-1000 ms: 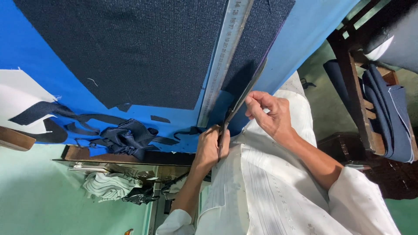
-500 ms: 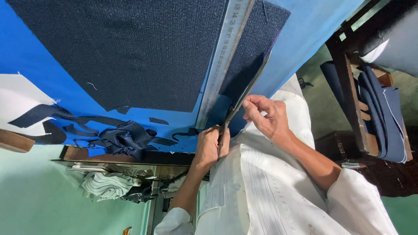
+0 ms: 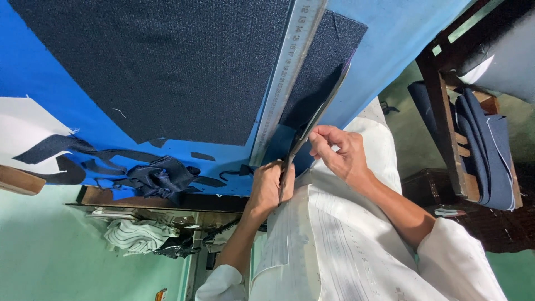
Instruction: Measuring and cutting dark fabric into patterns using a ruler, tailor's chalk, and large scissors on a cutting table.
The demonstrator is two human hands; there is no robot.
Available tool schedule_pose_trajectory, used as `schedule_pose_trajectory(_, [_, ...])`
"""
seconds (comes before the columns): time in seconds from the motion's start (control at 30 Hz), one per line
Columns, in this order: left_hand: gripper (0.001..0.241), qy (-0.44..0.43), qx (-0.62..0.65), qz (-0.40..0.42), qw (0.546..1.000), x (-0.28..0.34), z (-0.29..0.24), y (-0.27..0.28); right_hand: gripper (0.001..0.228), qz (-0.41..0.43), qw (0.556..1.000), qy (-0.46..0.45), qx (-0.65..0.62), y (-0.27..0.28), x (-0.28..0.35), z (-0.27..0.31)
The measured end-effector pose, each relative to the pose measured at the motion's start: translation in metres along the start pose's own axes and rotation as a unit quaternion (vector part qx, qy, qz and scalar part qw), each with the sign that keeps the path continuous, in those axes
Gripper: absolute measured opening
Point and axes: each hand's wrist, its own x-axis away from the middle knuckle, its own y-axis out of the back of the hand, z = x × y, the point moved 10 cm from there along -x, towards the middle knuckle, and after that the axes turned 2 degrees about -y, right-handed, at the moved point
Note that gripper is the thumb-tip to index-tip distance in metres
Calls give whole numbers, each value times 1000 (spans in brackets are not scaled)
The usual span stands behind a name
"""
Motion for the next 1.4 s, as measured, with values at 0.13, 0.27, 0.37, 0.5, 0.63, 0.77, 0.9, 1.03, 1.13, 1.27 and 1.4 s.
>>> schedule_pose_trajectory(0.13, [35,-7,-3,3,1000,-3,-2,3,9,-4,1000,-1,9,0,1,-2])
schedule_pose_trajectory(0.27, [32,-4,4,3,1000,-6,-4,1,8,-1,1000,1,13,0,-1,1])
schedule_pose_trajectory(0.37, [34,-10,-2,7,1000,-8,-5,-1,8,0,1000,-4,11,0,-1,0])
schedule_pose_trajectory(0.5, [37,-15,-7,-3,1000,-5,2,-2,9,-5,1000,-10,11,1,0,-4])
schedule_pose_trajectory(0.63, [36,-12,-21,0,1000,-4,2,-4,8,-4,1000,-27,8,1,-2,-4])
schedule_pose_trajectory(0.77, [31,45,-16,33,998,3,11,-4,10,6,998,-58,-24,3,-2,-6])
schedule_pose_trajectory(0.9, [41,152,-159,340,914,18,-5,-18,17,-16,988,-87,-127,52,9,-70])
schedule_pose_trajectory(1.03, [21,-116,-169,65,977,52,29,-10,34,-234,955,-97,-155,161,-11,-38])
schedule_pose_trajectory(1.13, [33,-240,-190,-5,952,67,-3,1,12,-353,839,-229,-344,195,-2,-116])
schedule_pose_trajectory(1.27, [33,-171,-161,-246,940,89,49,32,82,-307,906,-289,19,209,23,-209])
schedule_pose_trajectory(1.4, [46,-5,-182,-448,875,124,124,75,63,-156,983,-28,92,127,23,-88])
